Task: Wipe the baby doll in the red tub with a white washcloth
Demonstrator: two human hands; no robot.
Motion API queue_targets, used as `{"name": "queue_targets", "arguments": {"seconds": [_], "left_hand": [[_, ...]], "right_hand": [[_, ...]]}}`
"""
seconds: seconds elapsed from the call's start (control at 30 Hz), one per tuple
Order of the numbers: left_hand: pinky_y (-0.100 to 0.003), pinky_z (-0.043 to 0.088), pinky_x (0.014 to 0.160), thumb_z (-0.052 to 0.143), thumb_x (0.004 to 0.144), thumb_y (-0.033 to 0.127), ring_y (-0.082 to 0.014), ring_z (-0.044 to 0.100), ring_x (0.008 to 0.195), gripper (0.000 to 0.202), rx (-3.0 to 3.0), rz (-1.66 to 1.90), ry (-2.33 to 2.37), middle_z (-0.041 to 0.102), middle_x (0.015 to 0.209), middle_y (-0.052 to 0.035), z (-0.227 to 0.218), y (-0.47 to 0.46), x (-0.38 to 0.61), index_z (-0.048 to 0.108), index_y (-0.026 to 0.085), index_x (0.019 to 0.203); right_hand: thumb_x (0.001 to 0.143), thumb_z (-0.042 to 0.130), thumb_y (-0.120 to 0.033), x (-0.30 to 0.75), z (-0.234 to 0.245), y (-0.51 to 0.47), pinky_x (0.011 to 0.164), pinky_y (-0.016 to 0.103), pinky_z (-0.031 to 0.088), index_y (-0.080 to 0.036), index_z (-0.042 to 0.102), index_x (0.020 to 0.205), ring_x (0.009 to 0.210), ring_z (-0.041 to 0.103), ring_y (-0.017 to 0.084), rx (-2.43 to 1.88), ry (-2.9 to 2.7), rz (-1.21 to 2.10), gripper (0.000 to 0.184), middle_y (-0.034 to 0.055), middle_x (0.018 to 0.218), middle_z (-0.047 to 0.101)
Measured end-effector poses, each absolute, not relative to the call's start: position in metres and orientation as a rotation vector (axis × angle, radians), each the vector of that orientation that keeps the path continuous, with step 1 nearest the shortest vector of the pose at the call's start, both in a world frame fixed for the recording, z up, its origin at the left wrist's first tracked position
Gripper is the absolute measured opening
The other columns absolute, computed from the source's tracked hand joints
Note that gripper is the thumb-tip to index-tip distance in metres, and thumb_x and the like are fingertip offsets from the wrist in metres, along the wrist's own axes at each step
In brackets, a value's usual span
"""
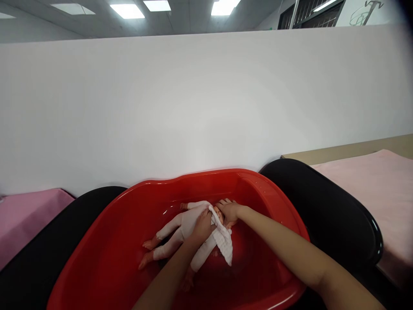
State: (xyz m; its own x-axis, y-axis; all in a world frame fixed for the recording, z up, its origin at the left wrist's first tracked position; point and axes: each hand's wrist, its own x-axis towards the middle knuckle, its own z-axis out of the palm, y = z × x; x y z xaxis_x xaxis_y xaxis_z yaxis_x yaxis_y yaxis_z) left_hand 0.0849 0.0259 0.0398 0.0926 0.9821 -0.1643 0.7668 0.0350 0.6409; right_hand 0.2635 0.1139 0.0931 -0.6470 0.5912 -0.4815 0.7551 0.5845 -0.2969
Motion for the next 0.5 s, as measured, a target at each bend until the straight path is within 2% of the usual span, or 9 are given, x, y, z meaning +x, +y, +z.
{"name": "queue_targets", "arguments": {"seconds": [0.13, 0.3, 0.4, 0.5], "left_hand": [[-0.043, 0.035, 0.128, 0.078, 0.073, 0.022, -0.0431, 0.048, 0.151, 0.079, 1.818, 0.482, 1.705, 0.061, 0.160, -0.0140, 0.034, 0.026, 0.084, 0.063, 0.025, 0.151], [-0.043, 0.032, 0.128, 0.079, 0.076, 0.027, -0.0445, 0.044, 0.153, 0.085, 1.905, 0.392, 1.699, 0.054, 0.164, -0.0193, 0.027, 0.027, 0.083, 0.055, 0.020, 0.157], [-0.042, 0.033, 0.127, 0.079, 0.079, 0.029, -0.0419, 0.046, 0.151, 0.080, 1.933, 0.356, 1.678, 0.054, 0.163, -0.0198, 0.028, 0.028, 0.081, 0.056, 0.019, 0.155], [-0.040, 0.034, 0.126, 0.079, 0.081, 0.030, -0.0389, 0.050, 0.146, 0.069, 1.917, 0.374, 1.638, 0.058, 0.160, -0.0159, 0.031, 0.029, 0.079, 0.063, 0.023, 0.148]], "right_hand": [[0.066, 0.097, -0.042, 0.264, 0.092, 0.114, 0.125, 0.069, 0.037, -0.027, 0.048, 0.162, 0.157, 0.038, 0.046, 1.093, 2.497, -0.680, 0.110, 0.0188, 0.167, 0.044], [0.066, 0.097, -0.043, 0.266, 0.095, 0.113, 0.125, 0.071, 0.036, -0.027, 0.044, 0.165, 0.157, 0.038, 0.047, 1.085, 2.499, -0.691, 0.114, 0.0198, 0.167, 0.043], [0.063, 0.098, -0.042, 0.266, 0.097, 0.112, 0.126, 0.070, 0.035, -0.029, 0.044, 0.165, 0.156, 0.038, 0.047, 1.089, 2.489, -0.702, 0.117, 0.0192, 0.167, 0.043], [0.063, 0.098, -0.040, 0.265, 0.097, 0.112, 0.125, 0.070, 0.036, -0.029, 0.046, 0.163, 0.156, 0.038, 0.047, 1.098, 2.485, -0.707, 0.114, 0.0189, 0.166, 0.044]]}}
